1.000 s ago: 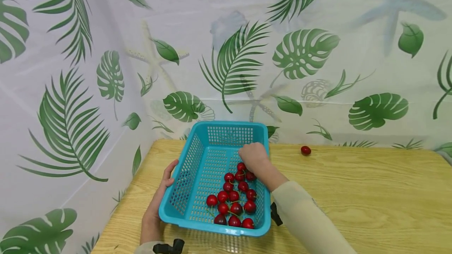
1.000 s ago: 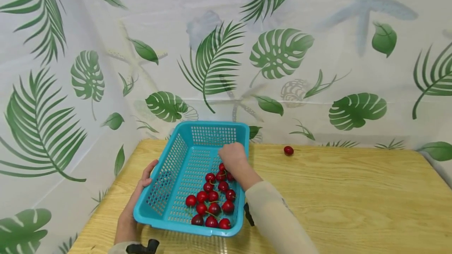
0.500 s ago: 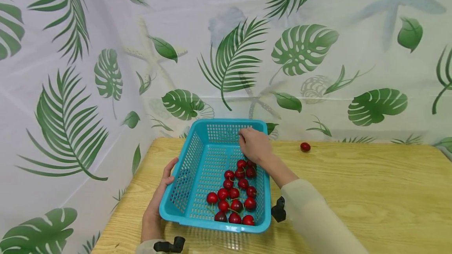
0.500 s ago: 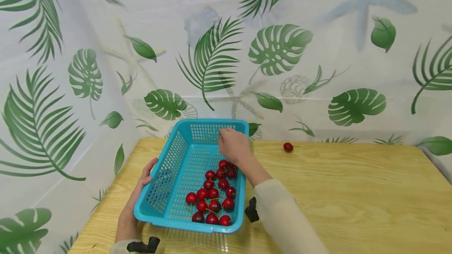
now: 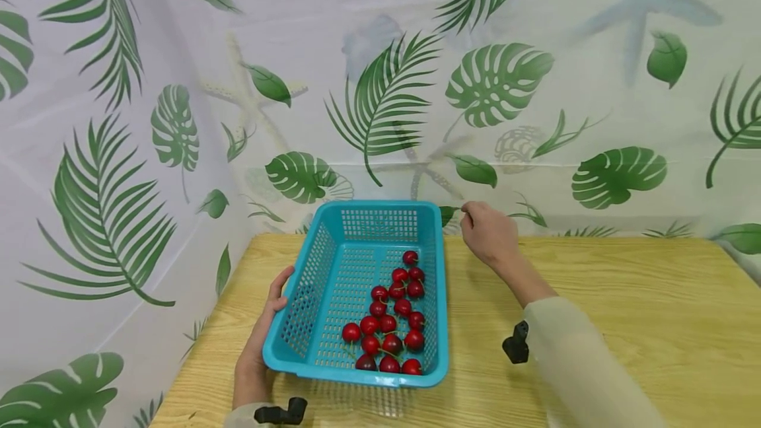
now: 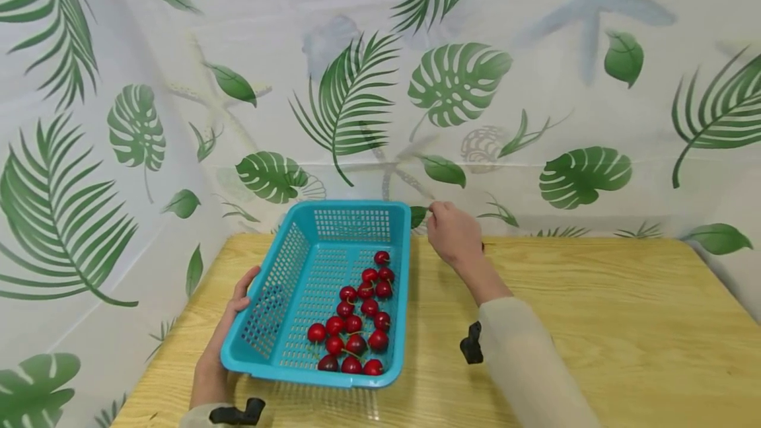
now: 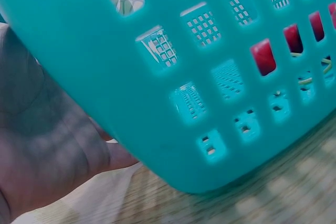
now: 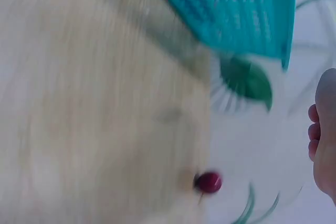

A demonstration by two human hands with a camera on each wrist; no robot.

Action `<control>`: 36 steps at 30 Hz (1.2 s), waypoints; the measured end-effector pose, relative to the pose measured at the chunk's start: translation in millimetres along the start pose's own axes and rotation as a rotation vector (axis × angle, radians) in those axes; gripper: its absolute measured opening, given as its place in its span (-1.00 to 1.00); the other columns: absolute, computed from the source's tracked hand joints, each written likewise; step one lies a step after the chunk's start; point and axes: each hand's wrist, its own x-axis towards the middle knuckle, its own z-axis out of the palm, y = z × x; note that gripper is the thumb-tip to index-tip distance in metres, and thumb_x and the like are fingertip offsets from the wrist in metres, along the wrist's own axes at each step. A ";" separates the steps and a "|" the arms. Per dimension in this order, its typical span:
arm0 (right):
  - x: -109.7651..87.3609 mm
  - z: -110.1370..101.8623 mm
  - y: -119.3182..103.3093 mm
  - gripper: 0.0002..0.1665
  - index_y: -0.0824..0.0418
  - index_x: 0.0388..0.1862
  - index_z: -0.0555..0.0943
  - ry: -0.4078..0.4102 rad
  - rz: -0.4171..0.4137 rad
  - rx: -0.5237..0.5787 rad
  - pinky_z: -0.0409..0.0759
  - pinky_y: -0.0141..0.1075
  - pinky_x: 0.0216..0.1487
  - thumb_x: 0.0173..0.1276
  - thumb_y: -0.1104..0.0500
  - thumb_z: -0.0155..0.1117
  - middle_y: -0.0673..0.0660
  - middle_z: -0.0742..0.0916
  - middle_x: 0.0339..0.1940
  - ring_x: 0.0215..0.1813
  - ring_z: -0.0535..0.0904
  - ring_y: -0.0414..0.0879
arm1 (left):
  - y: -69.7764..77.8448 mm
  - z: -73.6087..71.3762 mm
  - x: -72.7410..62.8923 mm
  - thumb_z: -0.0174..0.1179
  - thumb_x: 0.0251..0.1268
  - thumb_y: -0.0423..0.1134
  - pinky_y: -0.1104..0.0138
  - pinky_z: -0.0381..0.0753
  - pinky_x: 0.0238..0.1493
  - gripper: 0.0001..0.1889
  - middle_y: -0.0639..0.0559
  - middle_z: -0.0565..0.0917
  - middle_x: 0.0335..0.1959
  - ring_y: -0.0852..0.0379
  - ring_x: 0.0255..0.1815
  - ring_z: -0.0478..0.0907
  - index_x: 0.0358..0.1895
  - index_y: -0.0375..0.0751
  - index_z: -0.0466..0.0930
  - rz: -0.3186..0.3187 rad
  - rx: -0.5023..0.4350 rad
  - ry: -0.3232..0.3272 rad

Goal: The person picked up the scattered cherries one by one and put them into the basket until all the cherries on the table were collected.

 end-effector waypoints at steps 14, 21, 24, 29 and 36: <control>-28.1 -25.2 77.8 -0.55 0.41 0.11 0.57 -0.293 0.366 -0.022 0.50 -0.11 -0.54 0.39 0.23 -0.10 0.41 0.68 0.02 -0.34 0.62 0.15 | 9.1 -1.9 -6.2 -0.40 0.43 -0.33 0.40 0.41 0.16 -0.38 0.38 0.26 0.32 0.34 0.24 0.37 0.32 0.58 0.21 -0.073 0.001 0.069; -42.1 -26.2 101.7 -0.41 0.40 0.37 0.37 -0.573 0.405 0.010 0.34 -0.20 -0.58 0.40 0.22 -0.11 0.52 0.59 0.11 -0.49 0.42 0.03 | 8.7 2.6 -3.9 -0.40 0.43 -0.32 0.39 0.39 0.18 -0.39 -0.09 0.11 0.46 0.34 0.24 0.36 0.25 0.66 0.22 -0.118 -0.006 0.082; -45.9 -25.1 104.9 -0.37 0.40 0.45 0.28 -0.648 0.381 0.017 0.56 0.02 -0.33 0.42 0.22 -0.11 0.55 0.47 0.29 -0.13 0.59 0.29 | 9.1 5.6 -2.5 -0.40 0.43 -0.30 0.37 0.38 0.19 -0.40 -0.42 -0.13 0.52 0.21 0.31 0.30 0.27 0.65 0.17 -0.163 0.004 0.093; -48.4 -22.2 103.1 -0.33 0.44 0.49 0.19 -0.701 0.350 0.020 0.36 0.31 0.19 0.41 0.27 -0.14 0.55 0.36 0.39 0.35 0.27 0.50 | 8.9 8.4 -0.5 -0.37 0.45 -0.28 0.35 0.40 0.19 -0.42 -0.39 -0.13 0.53 0.16 0.33 0.28 0.29 0.63 0.18 -0.151 0.006 0.088; -50.7 -12.2 105.7 -0.32 0.42 0.51 0.16 -0.736 0.329 -0.047 0.41 0.30 0.15 0.43 0.25 -0.14 0.63 0.32 0.37 0.37 0.23 0.52 | 0.2 2.0 2.7 -0.33 0.43 -0.35 0.44 0.37 0.18 -0.38 0.41 0.20 0.30 0.41 0.23 0.35 0.30 0.57 0.25 -0.007 -0.004 0.005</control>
